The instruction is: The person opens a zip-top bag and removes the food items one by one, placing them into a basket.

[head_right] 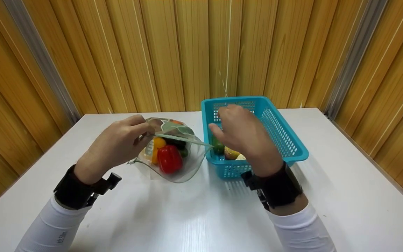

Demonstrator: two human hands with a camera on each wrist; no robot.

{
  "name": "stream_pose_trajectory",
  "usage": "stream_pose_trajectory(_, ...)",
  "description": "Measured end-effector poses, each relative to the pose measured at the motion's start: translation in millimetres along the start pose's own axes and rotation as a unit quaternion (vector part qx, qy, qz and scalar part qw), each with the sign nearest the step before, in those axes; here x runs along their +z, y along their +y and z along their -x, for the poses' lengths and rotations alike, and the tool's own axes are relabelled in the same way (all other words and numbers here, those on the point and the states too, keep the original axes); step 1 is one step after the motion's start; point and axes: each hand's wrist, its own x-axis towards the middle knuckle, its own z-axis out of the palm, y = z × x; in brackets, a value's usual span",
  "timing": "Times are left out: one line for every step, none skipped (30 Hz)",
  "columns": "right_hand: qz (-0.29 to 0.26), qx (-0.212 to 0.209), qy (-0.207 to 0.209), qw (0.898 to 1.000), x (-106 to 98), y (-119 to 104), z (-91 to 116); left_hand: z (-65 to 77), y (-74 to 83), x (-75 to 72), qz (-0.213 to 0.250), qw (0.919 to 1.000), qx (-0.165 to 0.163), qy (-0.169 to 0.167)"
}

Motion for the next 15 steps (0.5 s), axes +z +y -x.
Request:
stream_pose_trajectory(0.002, -0.014, 0.015, 1.0, 0, -5, 2, 0.0, 0.0, 0.2, 0.0, 1.0, 0.0, 0.002)
stream_pose_trajectory(0.003, -0.029, 0.03, 0.999, 1, -10, 3, -0.2, 0.0, 0.3, -0.001, 1.0, 0.001, 0.004)
stream_pose_trajectory(0.004, -0.044, 0.042, 0.998, 2, -16, 5, -0.2, 0.0, 0.4, -0.001, 1.0, 0.001, 0.005)
stream_pose_trajectory(0.004, -0.058, 0.05, 0.997, 3, -21, 6, -0.3, 0.1, 0.3, -0.002, 1.0, 0.001, 0.004)
stream_pose_trajectory(0.003, -0.075, 0.055, 0.996, 3, -27, 8, -0.2, 0.4, 0.1, -0.002, 1.0, 0.0, 0.003)
stream_pose_trajectory(-0.002, -0.096, 0.057, 0.994, 5, -31, 9, -0.2, 0.6, -0.2, -0.002, 1.0, 0.0, 0.001)
stream_pose_trajectory(-0.009, -0.118, 0.055, 0.992, 7, -36, 10, -0.2, 0.9, -0.5, -0.002, 1.0, -0.001, -0.001)
stream_pose_trajectory(-0.014, -0.139, 0.049, 0.989, 9, -39, 11, -0.2, 1.2, -0.8, -0.002, 1.0, -0.002, -0.004)
stream_pose_trajectory(-0.02, -0.16, 0.04, 0.986, 11, -43, 11, -0.2, 1.4, -1.1, -0.002, 1.0, -0.003, -0.007)
stream_pose_trajectory(-0.027, -0.18, 0.029, 0.983, 13, -46, 12, -0.3, 1.8, -1.4, -0.001, 1.0, -0.004, -0.008)
stream_pose_trajectory(-0.036, -0.194, 0.015, 0.98, 15, -48, 12, -0.5, 1.9, -1.6, -0.001, 0.9999, -0.004, -0.01)
stream_pose_trajectory(-0.044, -0.203, 0.0, 0.978, 18, -50, 12, -0.7, 1.9, -1.6, -0.001, 0.9999, -0.005, -0.011)
stream_pose_trajectory(-0.05, -0.209, -0.015, 0.977, 20, -53, 11, -0.9, 1.9, -1.7, -0.003, 0.9999, -0.005, -0.011)
stream_pose_trajectory(-0.056, -0.212, -0.029, 0.975, 23, -54, 11, -1.2, 1.8, -1.9, -0.004, 0.9999, -0.004, -0.011)
stream_pose_trajectory(-0.064, -0.215, -0.043, 0.973, 26, -56, 11, -0.3, 1.9, -1.6, -0.005, 0.9999, -0.005, -0.012)
